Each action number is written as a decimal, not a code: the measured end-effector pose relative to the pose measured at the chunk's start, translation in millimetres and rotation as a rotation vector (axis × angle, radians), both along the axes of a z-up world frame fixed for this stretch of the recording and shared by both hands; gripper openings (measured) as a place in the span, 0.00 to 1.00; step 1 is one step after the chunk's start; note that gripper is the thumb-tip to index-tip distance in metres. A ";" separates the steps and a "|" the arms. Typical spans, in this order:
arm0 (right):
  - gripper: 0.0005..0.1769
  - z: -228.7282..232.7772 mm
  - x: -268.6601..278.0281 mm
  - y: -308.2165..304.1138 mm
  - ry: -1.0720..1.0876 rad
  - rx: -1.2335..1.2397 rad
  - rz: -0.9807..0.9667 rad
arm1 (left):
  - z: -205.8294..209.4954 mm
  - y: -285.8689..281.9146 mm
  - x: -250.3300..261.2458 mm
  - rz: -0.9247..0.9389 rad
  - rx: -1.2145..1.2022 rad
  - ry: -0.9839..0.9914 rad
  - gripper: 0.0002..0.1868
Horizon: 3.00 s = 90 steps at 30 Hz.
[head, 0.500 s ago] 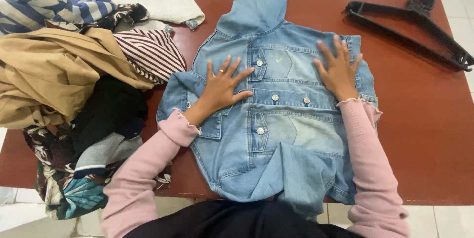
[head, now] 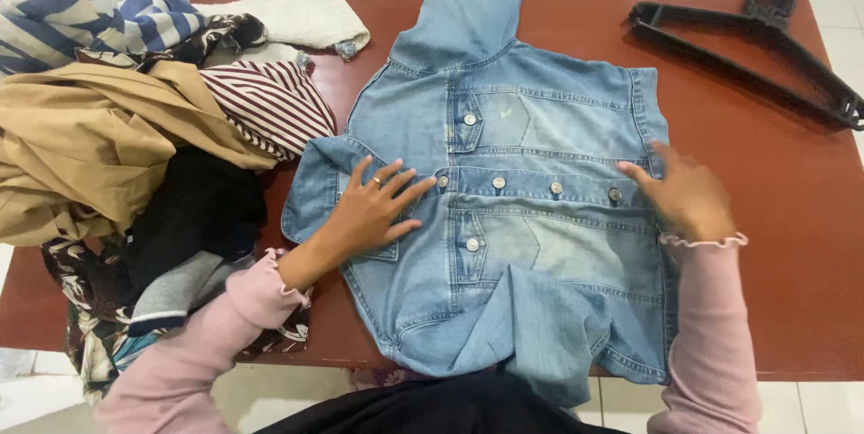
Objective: The person folds a light blue denim jacket on a reddish-brown table. They smooth the fabric, fold one sleeve inward, and then fold the jacket in half.
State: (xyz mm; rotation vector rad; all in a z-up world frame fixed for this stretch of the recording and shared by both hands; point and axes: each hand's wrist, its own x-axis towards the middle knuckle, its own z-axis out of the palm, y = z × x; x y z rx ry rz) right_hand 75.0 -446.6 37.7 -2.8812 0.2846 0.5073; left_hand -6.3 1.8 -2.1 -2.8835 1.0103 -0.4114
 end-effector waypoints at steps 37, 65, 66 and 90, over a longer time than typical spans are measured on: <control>0.48 -45.9 7.4 -59.9 0.042 -0.032 -0.078 | 18.8 47.4 60.2 0.433 -0.192 -0.045 0.22; 0.45 -48.9 0.8 -103.4 0.049 0.506 0.011 | 37.1 81.9 43.0 0.557 -0.282 0.585 0.52; 0.45 -52.3 -4.8 -111.5 0.037 0.514 0.013 | 40.3 80.0 38.8 0.555 -0.278 0.571 0.52; 0.36 -23.8 -75.6 -54.4 -0.112 0.573 -0.069 | 77.5 86.2 -18.6 0.694 -0.236 0.877 0.75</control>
